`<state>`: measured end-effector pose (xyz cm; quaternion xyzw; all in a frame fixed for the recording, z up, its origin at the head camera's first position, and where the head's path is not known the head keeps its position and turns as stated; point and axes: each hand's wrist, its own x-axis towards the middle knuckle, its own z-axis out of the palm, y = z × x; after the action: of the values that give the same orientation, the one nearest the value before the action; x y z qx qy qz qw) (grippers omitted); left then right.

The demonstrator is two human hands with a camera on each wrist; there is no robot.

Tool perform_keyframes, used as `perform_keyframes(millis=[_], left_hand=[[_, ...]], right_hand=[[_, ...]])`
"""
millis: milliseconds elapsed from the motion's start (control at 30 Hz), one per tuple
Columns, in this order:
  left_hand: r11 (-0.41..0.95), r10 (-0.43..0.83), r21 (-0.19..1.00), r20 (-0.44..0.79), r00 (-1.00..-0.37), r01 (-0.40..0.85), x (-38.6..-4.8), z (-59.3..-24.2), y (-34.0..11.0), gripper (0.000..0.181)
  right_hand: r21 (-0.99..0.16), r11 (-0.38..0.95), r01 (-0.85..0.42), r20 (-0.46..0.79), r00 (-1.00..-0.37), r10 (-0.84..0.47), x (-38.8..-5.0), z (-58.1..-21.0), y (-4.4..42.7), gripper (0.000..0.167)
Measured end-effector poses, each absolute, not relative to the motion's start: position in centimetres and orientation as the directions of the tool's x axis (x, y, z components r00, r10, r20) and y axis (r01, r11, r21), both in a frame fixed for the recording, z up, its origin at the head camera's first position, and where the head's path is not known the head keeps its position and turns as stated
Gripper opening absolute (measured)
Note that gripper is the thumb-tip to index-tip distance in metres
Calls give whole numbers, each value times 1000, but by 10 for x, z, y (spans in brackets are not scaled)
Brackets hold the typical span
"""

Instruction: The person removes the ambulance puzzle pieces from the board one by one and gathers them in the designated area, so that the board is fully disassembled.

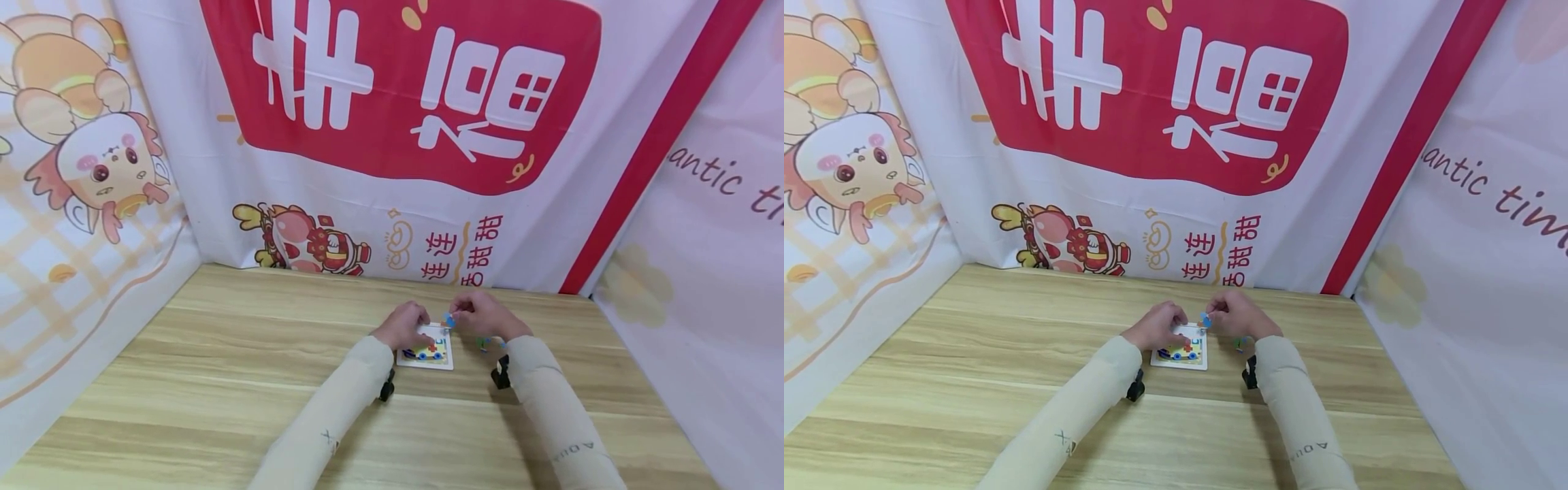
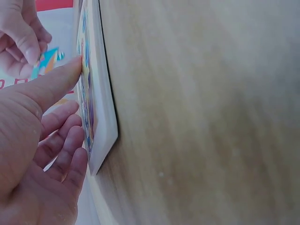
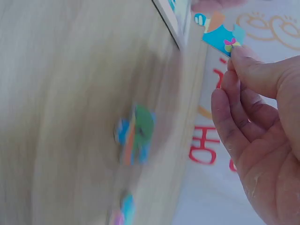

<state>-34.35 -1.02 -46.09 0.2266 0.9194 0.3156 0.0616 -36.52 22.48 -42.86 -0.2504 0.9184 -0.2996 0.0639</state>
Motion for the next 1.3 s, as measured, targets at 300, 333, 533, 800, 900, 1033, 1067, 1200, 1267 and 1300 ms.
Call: perform_keyframes(millis=[300, 333, 533, 800, 900, 1033, 1067, 1200, 1267, 1300], left_hand=[[694, 475, 587, 63, -878, 417, -342, -461, -11, 42], [693, 475, 588, 63, -878, 417, -342, -460, -11, 42], [691, 468, 600, 54, -882, 404, -339, -457, -11, 43], [702, 461, 596, 37, -887, 390, -341, -459, -11, 44], [698, 458, 603, 36, -888, 385, -341, -459, -11, 45], [700, 458, 602, 35, -888, 384, -340, -460, -11, 45], [701, 459, 600, 35, -888, 386, -340, -460, -11, 45], [703, 465, 591, 38, -885, 395, -341, -462, -10, 44], [706, 465, 587, 37, -884, 396, -341, -462, -11, 44], [708, 465, 585, 36, -885, 396, -341, -463, -11, 44]], right_hand=[[-566, 704, -429, 42, -868, -495, -361, -416, 281, 10], [-560, 708, -430, 43, -868, -494, -359, -415, 289, 10], [-530, 761, -375, -45, -883, -467, -349, -405, 331, 7], [-497, 829, -255, -289, -853, -435, -337, -387, 369, 6], [-466, 848, -253, -297, -858, -420, -337, -387, 377, 5], [-363, 893, -266, -250, -895, -369, -333, -394, 383, 4], [-348, 897, -272, -235, -901, -364, -332, -397, 383, 4], [-368, 877, -307, -171, -905, -389, -330, -409, 386, 7], [-388, 864, -320, -146, -905, -400, -331, -415, 387, 8], [-394, 861, -323, -137, -905, -402, -331, -417, 387, 8]])
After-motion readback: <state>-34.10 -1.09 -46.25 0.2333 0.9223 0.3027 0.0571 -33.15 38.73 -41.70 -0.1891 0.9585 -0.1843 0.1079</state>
